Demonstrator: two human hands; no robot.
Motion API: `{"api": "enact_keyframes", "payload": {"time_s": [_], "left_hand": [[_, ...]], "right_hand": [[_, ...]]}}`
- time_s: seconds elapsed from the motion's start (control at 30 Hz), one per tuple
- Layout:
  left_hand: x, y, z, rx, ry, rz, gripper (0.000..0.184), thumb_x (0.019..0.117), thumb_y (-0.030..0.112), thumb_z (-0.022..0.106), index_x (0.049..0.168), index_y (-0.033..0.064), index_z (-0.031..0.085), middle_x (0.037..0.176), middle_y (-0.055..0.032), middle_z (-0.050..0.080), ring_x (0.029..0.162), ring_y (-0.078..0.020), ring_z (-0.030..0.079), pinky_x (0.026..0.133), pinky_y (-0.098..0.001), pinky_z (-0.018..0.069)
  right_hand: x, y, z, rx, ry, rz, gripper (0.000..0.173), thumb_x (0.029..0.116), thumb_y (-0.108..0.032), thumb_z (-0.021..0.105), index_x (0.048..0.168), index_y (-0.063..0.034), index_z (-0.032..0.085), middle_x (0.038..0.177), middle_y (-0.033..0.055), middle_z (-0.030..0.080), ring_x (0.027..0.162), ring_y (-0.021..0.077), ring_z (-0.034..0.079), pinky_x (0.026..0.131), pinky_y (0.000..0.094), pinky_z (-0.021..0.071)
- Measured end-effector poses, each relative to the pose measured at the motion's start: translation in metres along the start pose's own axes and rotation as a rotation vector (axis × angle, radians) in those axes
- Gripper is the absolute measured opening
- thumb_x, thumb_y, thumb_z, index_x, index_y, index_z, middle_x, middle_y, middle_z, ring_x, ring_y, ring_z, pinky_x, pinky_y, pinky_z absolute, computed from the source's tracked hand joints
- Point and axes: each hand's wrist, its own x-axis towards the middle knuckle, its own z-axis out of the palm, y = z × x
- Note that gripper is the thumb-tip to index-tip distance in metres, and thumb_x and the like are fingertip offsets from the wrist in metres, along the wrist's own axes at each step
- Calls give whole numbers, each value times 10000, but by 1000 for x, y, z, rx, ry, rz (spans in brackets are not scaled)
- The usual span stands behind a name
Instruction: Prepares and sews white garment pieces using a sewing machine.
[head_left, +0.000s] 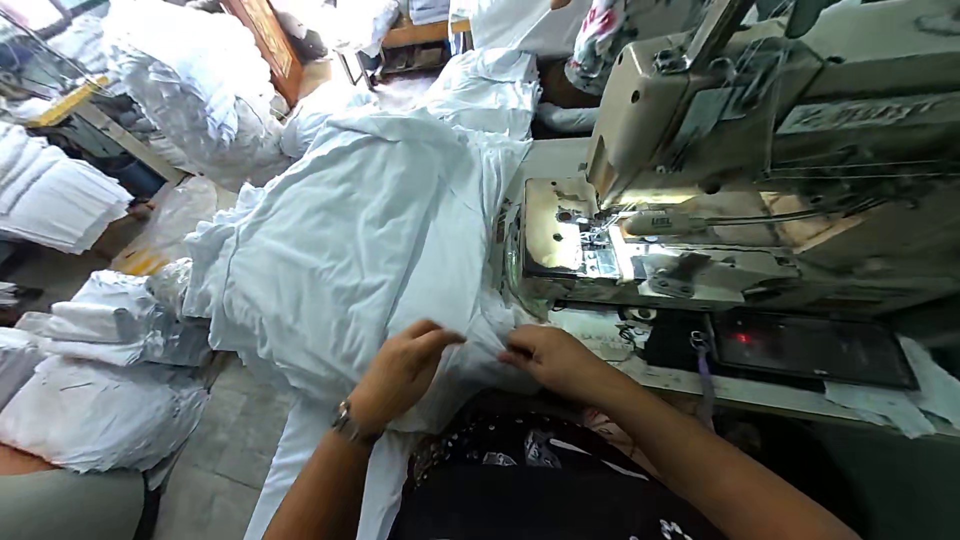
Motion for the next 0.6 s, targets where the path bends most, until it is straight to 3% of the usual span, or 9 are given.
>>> {"api": "enact_keyframes", "payload": {"time_s": [0.07,0.13,0.2,0.23,0.33,0.43,0.47,0.53,0.6], "left_hand": [[42,-3,4,251,-85,31,410,990,2,506,1269,207,726,1248,-144,662,953,-265,702,811,-455,601],[78,-16,10,387,-225,54,371,984,25,555,1253,211,728,1369,-172,602,1060,-348,678,825,-535,583],[111,-35,9,468,-267,46,227,966,61,617,1130,134,756,1345,-171,611,1114,-371,654,848,-557,576],[127,-44,6,500,-250,30,182,940,58,652,1084,105,754,1265,-173,634,1080,-373,657,834,-563,577],[167,-57,1,507,-11,60,153,897,-5,668,1041,11,717,1083,-211,653,958,-385,681,791,-560,583],[204,-38,4,233,405,239,96,849,-75,630,937,-46,653,1079,-224,654,1050,-348,650,907,-481,555],[214,-36,14,90,525,279,62,870,-76,593,923,-65,624,1073,-229,645,1080,-328,629,948,-446,528],[222,-46,36,-70,662,181,109,947,-18,545,1016,-94,582,1113,-233,630,1113,-286,616,983,-402,507],[212,-72,50,6,533,-129,344,989,48,573,1300,-80,499,1239,-278,613,1121,-353,638,959,-482,539]], "right_hand": [[-6,-16,-12,21,47,-160,372,1050,-353,557,910,-30,676,821,99,641,781,201,636,716,376,541],[-15,-26,-30,158,110,-295,357,1055,-342,561,876,-49,656,767,33,592,713,79,563,650,228,478],[-23,-25,-43,257,128,-297,339,1054,-341,570,881,-58,639,732,-12,547,653,8,498,593,156,416],[-26,-19,-45,224,125,-232,343,1047,-365,576,894,-64,635,730,-8,544,648,25,501,593,181,424],[-35,-6,-38,130,112,60,310,962,-323,688,970,-13,686,856,112,655,792,200,632,745,400,543],[-43,-5,-49,528,198,83,165,910,-219,733,915,-78,648,776,-43,624,693,7,590,644,203,514],[-46,-5,-53,647,204,70,142,911,-194,727,928,-101,622,773,-73,623,690,-13,596,641,186,519],[-48,2,-54,725,260,80,146,908,-181,730,957,-93,623,791,-58,654,708,7,632,664,211,550],[-50,15,-44,677,346,159,170,892,-194,739,955,-70,642,794,-29,658,707,27,635,674,242,555]]}}
